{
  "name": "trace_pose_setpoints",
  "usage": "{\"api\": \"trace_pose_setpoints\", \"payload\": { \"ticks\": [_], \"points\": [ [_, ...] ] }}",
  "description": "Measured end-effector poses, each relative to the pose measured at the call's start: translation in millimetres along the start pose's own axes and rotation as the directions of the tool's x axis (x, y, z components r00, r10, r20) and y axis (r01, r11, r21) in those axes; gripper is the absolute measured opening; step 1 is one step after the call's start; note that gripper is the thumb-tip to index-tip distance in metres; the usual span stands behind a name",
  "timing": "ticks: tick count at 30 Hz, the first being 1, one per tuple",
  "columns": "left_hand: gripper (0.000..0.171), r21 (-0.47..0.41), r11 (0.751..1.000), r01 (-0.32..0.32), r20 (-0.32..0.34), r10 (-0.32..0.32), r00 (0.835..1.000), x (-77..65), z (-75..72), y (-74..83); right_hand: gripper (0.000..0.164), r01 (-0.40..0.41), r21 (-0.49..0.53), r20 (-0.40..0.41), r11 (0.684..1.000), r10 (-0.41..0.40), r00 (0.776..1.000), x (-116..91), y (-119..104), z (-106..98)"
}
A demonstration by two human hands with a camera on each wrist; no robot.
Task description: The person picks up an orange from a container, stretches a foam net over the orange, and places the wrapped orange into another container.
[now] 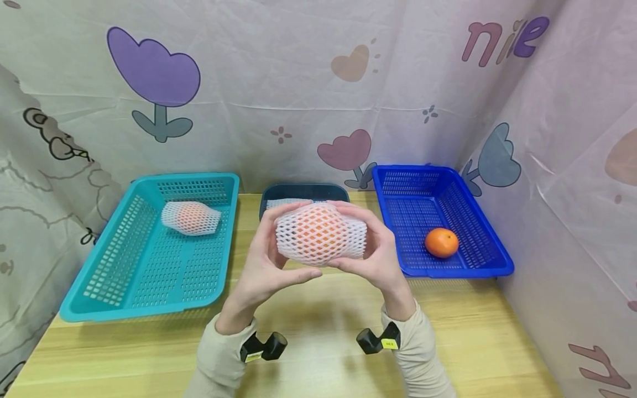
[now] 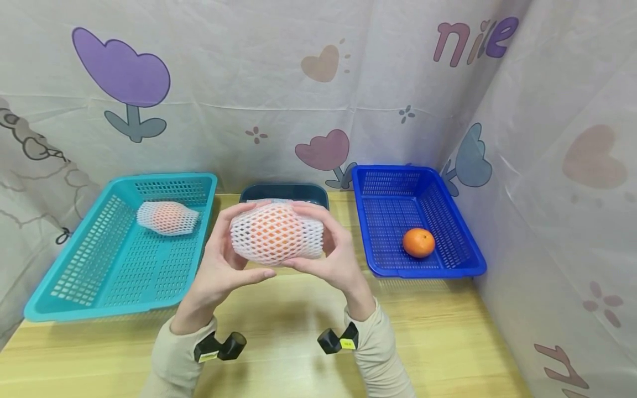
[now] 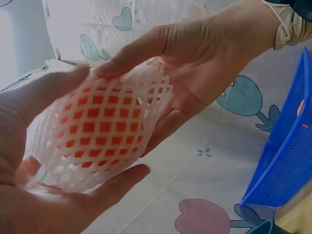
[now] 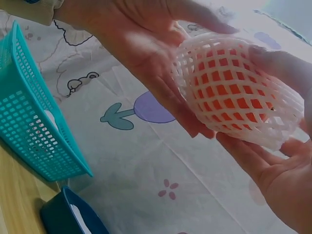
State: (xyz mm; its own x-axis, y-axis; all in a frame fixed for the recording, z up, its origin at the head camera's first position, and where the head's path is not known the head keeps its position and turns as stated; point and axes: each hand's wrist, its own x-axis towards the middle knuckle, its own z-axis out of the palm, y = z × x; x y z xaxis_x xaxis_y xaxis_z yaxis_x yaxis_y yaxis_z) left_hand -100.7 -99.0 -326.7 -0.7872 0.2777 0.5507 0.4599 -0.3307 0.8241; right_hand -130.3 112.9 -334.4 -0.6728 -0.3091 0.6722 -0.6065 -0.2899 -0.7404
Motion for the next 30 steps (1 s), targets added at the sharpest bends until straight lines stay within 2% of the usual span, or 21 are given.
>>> {"api": "trace_pose_setpoints", "payload": {
  "ticks": [5, 11, 20, 25, 30],
  "points": [
    [0.095, -0.045, 0.994, 0.096, -0.016, -0.097, 0.995, -2.0, 2.7, -0.8, 0.069, 0.076, -0.022, 0.005, 0.997, -0.076, 0.997, 1.8, 0.7, 0.8],
    [0.094, -0.065, 0.986, 0.15, -0.088, -0.156, 0.984, -2.3, 6.8, -0.9, 0.065, 0.132, -0.055, -0.006, 0.99, -0.133, 0.991, 1.3, 1.2, 2.4],
    [0.087, -0.068, 0.981, 0.18, -0.127, -0.187, 0.974, -0.4, 11.0, -1.6, 0.056, 0.192, -0.103, 0.009, 0.976, -0.192, 0.981, -0.5, 4.6, 5.1],
    [0.087, -0.023, 0.983, 0.184, -0.167, -0.185, 0.968, -0.1, 12.0, -1.0, 0.056, 0.19, -0.097, 0.027, 0.977, -0.188, 0.982, -0.9, 5.2, 5.0],
    [0.09, -0.011, 0.984, 0.176, -0.173, -0.175, 0.969, -0.9, 11.1, -1.2, 0.056, 0.18, -0.062, 0.046, 0.982, -0.177, 0.983, -0.5, 3.8, 4.4]
  ]
}}
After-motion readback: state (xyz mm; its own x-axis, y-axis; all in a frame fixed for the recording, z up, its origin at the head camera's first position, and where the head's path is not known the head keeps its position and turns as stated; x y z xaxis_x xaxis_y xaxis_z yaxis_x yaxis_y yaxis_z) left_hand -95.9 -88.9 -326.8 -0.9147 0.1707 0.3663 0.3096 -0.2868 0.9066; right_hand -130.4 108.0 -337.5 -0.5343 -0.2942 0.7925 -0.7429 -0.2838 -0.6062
